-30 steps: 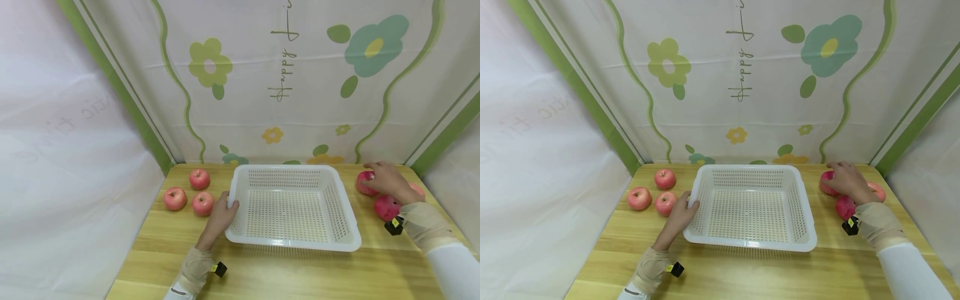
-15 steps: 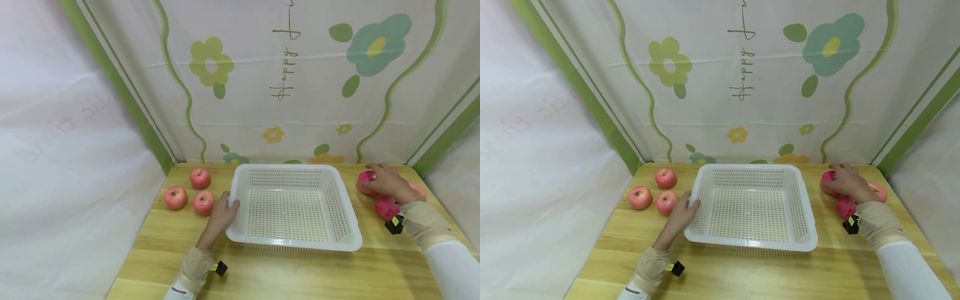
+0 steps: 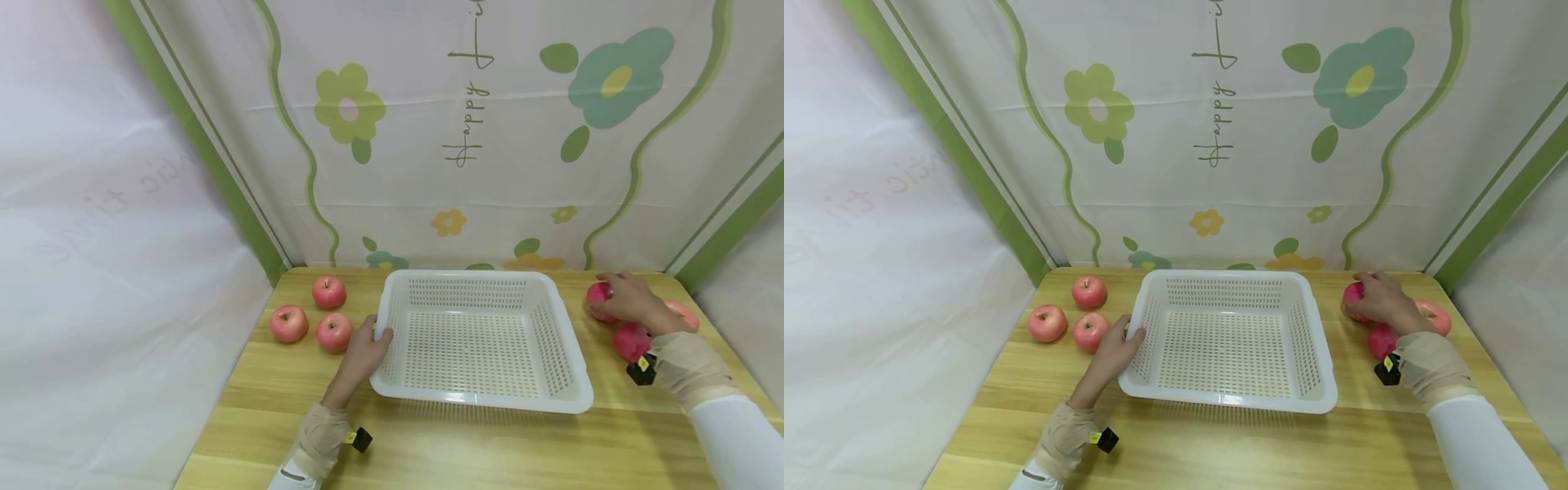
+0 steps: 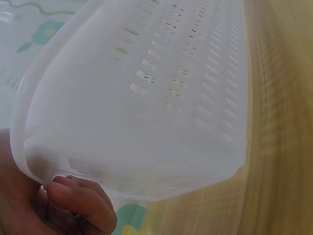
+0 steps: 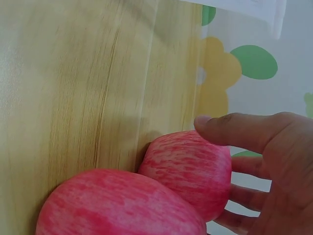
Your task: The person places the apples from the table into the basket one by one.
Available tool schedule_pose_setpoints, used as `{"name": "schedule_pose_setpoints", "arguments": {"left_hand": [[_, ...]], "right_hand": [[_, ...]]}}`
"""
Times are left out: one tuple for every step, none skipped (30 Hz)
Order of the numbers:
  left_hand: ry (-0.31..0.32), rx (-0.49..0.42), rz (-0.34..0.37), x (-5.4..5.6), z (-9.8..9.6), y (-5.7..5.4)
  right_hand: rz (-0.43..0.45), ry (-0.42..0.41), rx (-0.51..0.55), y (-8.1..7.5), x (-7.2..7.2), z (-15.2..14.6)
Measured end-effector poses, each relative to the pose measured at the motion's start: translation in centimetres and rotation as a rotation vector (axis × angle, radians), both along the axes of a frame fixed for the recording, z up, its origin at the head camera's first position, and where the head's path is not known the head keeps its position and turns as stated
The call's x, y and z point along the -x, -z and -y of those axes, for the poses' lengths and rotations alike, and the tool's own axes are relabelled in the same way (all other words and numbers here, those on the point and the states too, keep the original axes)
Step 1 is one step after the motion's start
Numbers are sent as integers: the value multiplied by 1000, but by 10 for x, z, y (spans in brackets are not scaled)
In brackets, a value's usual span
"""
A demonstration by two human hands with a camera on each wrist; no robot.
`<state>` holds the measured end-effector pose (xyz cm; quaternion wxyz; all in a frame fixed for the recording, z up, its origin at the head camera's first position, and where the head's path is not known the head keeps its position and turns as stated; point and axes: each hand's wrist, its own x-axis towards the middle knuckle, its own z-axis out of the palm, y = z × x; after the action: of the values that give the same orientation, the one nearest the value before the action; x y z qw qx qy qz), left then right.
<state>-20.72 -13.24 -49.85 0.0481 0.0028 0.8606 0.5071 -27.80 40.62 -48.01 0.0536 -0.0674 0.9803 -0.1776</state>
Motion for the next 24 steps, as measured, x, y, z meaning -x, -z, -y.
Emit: {"name": "schedule_pose_setpoints", "arguments": {"left_hand": [[2,-2,0,0,0,0],[2,-4,2,0,0,0],[5,-6,1,0,0,0],[8,-9,1,0,1,0],[10,-11,1,0,1,0],[10,-11,1,0,1,-1],[12,-12,2,0,1,-1],[13,-13,2,0,1,-1],[13,-13,3,0,0,-1],[13,-12,4,0,0,-1],[12,-11,4,0,0,-2],[14,-11,4,-1,0,-2],[13,-10,7,-1,0,-2],[10,-9,10,0,0,-2],[8,-11,15,0,0,-2],[6,-11,19,0,0,-2],[5,-12,23,0,0,-2],[10,-14,21,0,0,-2],[6,-15,26,0,0,-2],[8,-17,27,0,0,-2],[9,-18,27,0,0,-2],[10,-18,27,0,0,-2],[12,-20,27,0,0,-2],[12,-20,27,0,0,-2]], "right_hand": [[-1,-2,-2,0,0,0],[-1,-4,-6,1,0,0],[3,-4,-6,1,0,-1],[5,-5,-6,1,0,-1],[5,-6,-6,2,1,-2],[9,-4,-6,2,1,-2],[10,-3,-7,2,1,-3],[12,0,-8,2,2,-3],[12,1,-7,2,2,-3],[13,3,-7,3,3,-4],[14,6,-7,3,3,-3],[15,10,-6,3,3,-3],[14,10,-4,3,3,-3],[13,11,-2,4,3,-4],[10,11,1,4,3,-3],[10,11,5,4,4,-3],[7,10,8,5,4,-3],[3,9,11,5,4,-4],[2,7,13,5,4,-4],[1,7,13,6,5,-4],[0,6,11,6,5,-4],[1,5,8,7,5,-4],[2,4,3,7,5,-4],[4,2,-1,8,5,-4]]}}
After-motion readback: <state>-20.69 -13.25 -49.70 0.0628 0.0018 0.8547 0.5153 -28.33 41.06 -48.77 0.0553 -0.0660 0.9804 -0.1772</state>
